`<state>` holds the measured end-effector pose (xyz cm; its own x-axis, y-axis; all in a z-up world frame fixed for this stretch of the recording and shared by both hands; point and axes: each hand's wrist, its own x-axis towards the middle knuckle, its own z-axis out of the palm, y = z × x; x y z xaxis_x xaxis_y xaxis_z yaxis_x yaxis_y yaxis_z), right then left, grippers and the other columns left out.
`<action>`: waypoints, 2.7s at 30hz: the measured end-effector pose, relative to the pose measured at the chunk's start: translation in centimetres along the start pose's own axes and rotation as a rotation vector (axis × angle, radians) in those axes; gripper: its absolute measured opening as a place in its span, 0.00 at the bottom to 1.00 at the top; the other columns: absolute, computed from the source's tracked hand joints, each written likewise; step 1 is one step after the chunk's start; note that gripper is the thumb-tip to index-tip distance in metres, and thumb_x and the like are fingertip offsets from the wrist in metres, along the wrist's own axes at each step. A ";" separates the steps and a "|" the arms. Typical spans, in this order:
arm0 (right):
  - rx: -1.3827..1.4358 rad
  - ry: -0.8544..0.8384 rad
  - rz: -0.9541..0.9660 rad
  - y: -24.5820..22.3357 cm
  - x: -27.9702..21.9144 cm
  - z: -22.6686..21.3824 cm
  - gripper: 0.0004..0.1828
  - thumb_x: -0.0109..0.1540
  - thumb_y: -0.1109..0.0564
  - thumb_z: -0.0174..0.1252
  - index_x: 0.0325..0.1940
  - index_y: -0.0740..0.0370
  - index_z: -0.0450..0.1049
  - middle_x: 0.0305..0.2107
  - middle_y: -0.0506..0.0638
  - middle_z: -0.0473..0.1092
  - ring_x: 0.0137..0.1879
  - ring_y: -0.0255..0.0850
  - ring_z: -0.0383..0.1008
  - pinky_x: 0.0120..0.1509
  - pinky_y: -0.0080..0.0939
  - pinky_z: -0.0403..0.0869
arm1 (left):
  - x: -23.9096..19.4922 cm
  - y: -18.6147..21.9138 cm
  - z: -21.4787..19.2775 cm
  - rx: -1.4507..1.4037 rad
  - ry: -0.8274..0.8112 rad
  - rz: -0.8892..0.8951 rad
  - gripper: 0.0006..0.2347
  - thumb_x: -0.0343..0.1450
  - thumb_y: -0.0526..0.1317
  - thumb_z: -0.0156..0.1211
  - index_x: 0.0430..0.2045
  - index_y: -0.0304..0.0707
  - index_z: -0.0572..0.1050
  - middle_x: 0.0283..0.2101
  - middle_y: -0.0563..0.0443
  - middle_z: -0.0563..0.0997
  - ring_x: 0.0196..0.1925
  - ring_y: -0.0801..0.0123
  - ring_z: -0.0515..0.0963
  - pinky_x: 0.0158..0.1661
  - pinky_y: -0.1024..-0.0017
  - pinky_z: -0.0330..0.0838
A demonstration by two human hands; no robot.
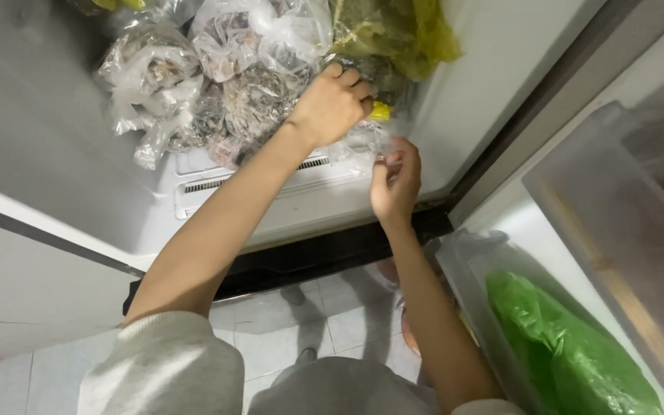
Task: Transferring vegetables and meat from a cooking pot into a bowl, pouring broth, and retrieving a tomato from a refrigerator.
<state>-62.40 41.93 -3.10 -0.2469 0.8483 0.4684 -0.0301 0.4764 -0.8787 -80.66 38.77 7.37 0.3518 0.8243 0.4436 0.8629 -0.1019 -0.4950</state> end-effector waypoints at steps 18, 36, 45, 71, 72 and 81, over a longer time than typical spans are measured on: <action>0.494 -0.038 0.253 6.7 -0.8 1.4 0.22 0.66 0.68 0.46 0.65 0.62 0.58 0.51 0.50 0.67 0.43 0.32 0.74 0.37 0.36 0.79 | -3.5 7.2 -3.3 -0.136 0.153 -0.267 0.12 0.64 0.41 0.66 0.38 0.39 0.81 0.43 0.49 0.81 0.47 0.62 0.78 0.45 0.65 0.71; 0.560 -0.126 0.140 3.9 0.8 -0.8 0.26 0.64 0.71 0.45 0.67 0.61 0.61 0.55 0.47 0.66 0.44 0.31 0.74 0.39 0.34 0.80 | -1.4 2.9 1.0 -0.065 -0.075 -0.289 0.06 0.64 0.37 0.60 0.31 0.40 0.81 0.37 0.49 0.83 0.40 0.59 0.82 0.32 0.63 0.77; -0.275 -0.164 -0.254 4.4 -0.4 -1.6 0.15 0.63 0.70 0.57 0.50 0.57 0.71 0.49 0.52 0.71 0.40 0.38 0.75 0.45 0.35 0.76 | -1.4 3.9 -1.1 -0.165 -0.094 -0.274 0.12 0.70 0.48 0.61 0.33 0.36 0.79 0.38 0.45 0.82 0.42 0.55 0.82 0.33 0.61 0.78; -0.628 -0.236 -0.380 0.2 0.5 -2.1 0.28 0.55 0.57 0.60 0.61 0.54 0.77 0.45 0.61 0.66 0.52 0.58 0.68 0.55 0.56 0.69 | -0.1 1.1 -0.1 0.050 -0.147 -0.173 0.09 0.65 0.37 0.60 0.37 0.41 0.80 0.40 0.51 0.83 0.43 0.64 0.82 0.33 0.67 0.78; -0.662 -0.248 -0.361 0.4 0.6 -2.0 0.32 0.55 0.57 0.60 0.65 0.53 0.76 0.44 0.62 0.65 0.50 0.58 0.68 0.53 0.56 0.69 | -0.2 1.0 -0.1 0.073 -0.180 -0.168 0.10 0.65 0.36 0.60 0.38 0.41 0.80 0.39 0.51 0.83 0.43 0.65 0.83 0.33 0.67 0.78; -0.241 -0.020 -0.163 2.7 2.3 -0.7 0.11 0.65 0.56 0.60 0.52 0.52 0.77 0.48 0.55 0.67 0.49 0.49 0.72 0.51 0.45 0.75 | 1.3 3.4 -3.9 -0.111 -0.667 -0.357 0.19 0.75 0.55 0.58 0.42 0.34 0.76 0.39 0.45 0.81 0.37 0.63 0.84 0.31 0.63 0.78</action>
<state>-62.34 45.35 -4.29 -0.2766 0.7525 0.5976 0.1598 0.6493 -0.7436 -75.82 37.37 9.19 -0.2186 0.9758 -0.0001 0.9268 0.2076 -0.3129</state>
